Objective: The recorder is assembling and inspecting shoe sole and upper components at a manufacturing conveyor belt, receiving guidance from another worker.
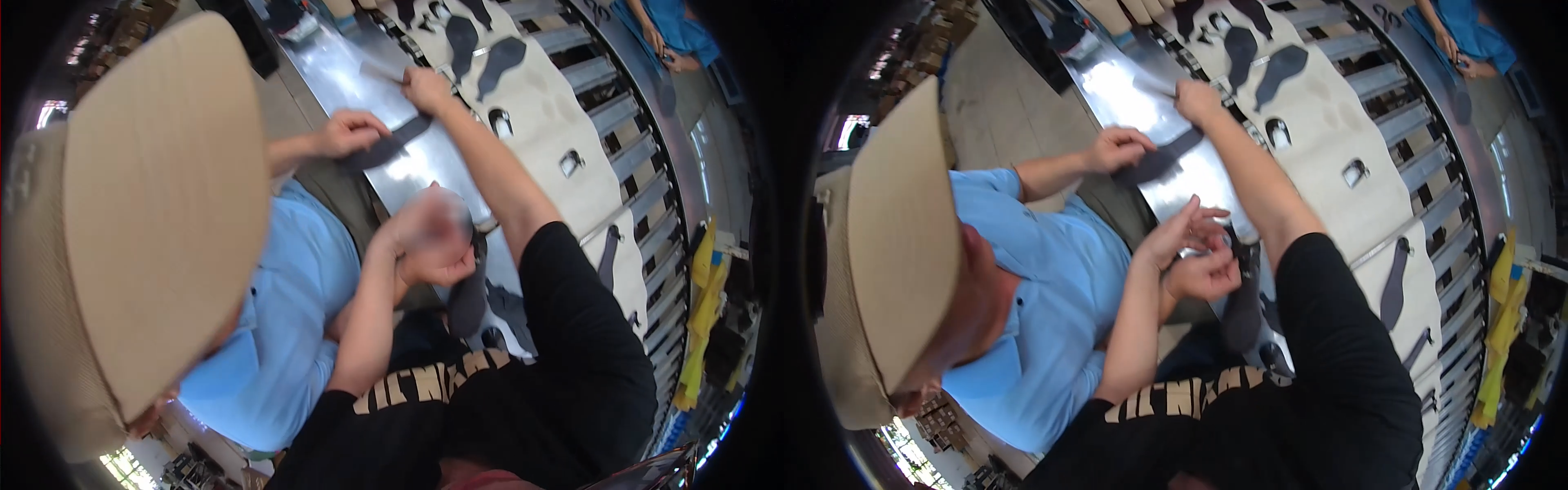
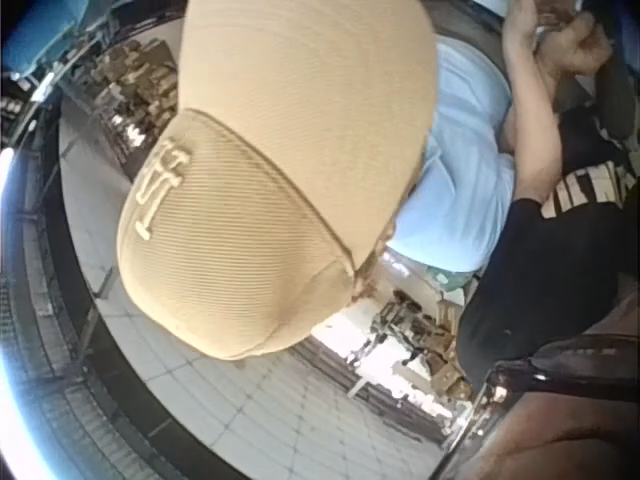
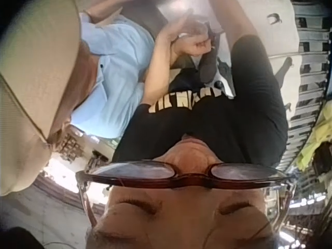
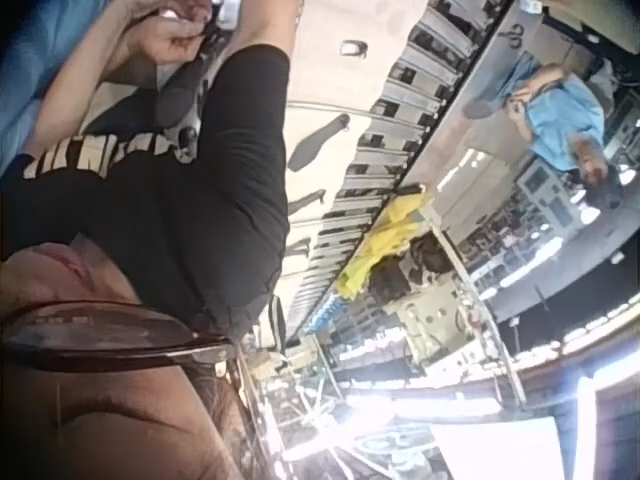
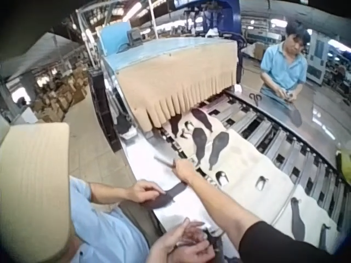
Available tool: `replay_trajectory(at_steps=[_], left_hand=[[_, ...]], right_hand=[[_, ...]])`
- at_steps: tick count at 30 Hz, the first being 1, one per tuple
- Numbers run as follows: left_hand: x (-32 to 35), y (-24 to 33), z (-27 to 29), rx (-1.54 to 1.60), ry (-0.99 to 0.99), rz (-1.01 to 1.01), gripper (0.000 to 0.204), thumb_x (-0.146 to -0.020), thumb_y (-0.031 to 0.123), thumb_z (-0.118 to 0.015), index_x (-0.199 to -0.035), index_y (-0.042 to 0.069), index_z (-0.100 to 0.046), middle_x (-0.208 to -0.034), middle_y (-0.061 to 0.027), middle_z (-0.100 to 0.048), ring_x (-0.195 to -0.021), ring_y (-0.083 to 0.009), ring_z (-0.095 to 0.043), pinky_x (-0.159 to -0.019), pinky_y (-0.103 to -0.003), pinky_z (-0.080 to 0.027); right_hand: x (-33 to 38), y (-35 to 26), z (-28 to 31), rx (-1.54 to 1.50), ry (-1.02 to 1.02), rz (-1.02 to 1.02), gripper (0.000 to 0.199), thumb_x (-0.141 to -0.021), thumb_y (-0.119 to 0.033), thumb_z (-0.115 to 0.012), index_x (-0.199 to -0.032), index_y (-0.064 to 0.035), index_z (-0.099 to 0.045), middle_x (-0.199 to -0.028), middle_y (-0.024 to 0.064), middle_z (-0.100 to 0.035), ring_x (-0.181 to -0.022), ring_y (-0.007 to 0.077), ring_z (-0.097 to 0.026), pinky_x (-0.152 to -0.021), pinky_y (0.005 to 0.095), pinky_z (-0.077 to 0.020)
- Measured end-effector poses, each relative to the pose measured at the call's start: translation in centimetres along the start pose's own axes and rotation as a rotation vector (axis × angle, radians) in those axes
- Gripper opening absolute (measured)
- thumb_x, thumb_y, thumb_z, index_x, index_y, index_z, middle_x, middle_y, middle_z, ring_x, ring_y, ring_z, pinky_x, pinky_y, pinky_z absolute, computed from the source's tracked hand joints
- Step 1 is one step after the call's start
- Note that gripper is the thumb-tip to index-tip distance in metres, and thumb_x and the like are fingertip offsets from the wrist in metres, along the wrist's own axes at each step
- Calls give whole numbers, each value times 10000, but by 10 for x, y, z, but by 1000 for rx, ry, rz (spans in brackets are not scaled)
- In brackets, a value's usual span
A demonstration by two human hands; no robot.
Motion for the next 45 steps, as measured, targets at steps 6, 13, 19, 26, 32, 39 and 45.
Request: replay_trajectory(at_steps=[6, 13, 19, 26, 32, 39, 45], left_hand=[[1, -15, -7, 65, -154, -58, 477, -989, 449, -431, -1151, 55, -648, -890, -5, -649, -786, -89, -577, -764, -220, -468], [-5, 27, -52, -220, -353, -32, 435, -963, 413, -497, -1221, 97, -647, -737, 25, -604, -652, -29, -515, -612, -166, -439], [-7, 27, -61, 89, -294, -58, 369, -903, 333, -636, -1122, 39, -665, -762, 1, -633, -637, -59, -562, -595, -191, -493], [-30, 42, -30, 687, -111, -183, 592, -855, 570, -615, -1140, 52, -593, -949, -85, -645, -817, -194, -673, -640, -287, -587], [-33, 39, -29, 789, -13, -252, 520, -887, 544, -580, -1033, 45, -572, -1022, -108, -645, -922, -244, -676, -723, -290, -599], [-39, 27, -35, 930, 9, -279, 552, -883, 559, -577, -1072, 41, -549, -1031, -93, -642, -911, -213, -653, -791, -324, -569], [-41, 17, -32, 809, -265, -300, 646, -840, 676, -532, -1118, 100, -622, -971, -80, -671, -700, -196, -641, -627, -349, -547]], right_hand=[[126, 38, 131, -376, 245, -6, 230, -778, -150, -674, -1001, -110, -715, -827, 76, -701, -707, 189, -658, -657, 310, -507], [293, 75, 190, -1017, 204, -249, 215, -860, -115, -653, -1039, 3, -637, -943, 123, -683, -862, 196, -654, -755, 301, -533], [341, 54, 188, -1930, 354, -36, 216, -945, -142, -460, -1133, -36, -460, -1140, 250, -603, -1055, 337, -632, -930, 463, -527], [304, 24, 182, -1908, 320, -78, 236, -944, -144, -452, -1155, -38, -456, -1075, 228, -609, -1025, 359, -623, -881, 452, -541], [274, -12, 152, -1415, 161, -315, 348, -1007, -235, -449, -1306, -57, -474, -717, 48, -577, -484, 69, -482, -441, 198, -382], [275, -37, 102, -1464, -15, -483, 487, -976, -137, -523, -1448, -133, -407, -719, -1, -535, -540, 40, -441, -483, 178, -370], [270, -52, 91, -1573, -76, -450, 737, -924, -56, -572, -1531, -164, -167, -680, 1, -530, -465, 75, -464, -395, 210, -349]])
Point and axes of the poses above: each hand's wrist, its own x-axis away from the middle knuckle, its own z-axis out of the back of the hand, y = z × x, the point moved 3 cm from there along -x, towards the middle knuckle
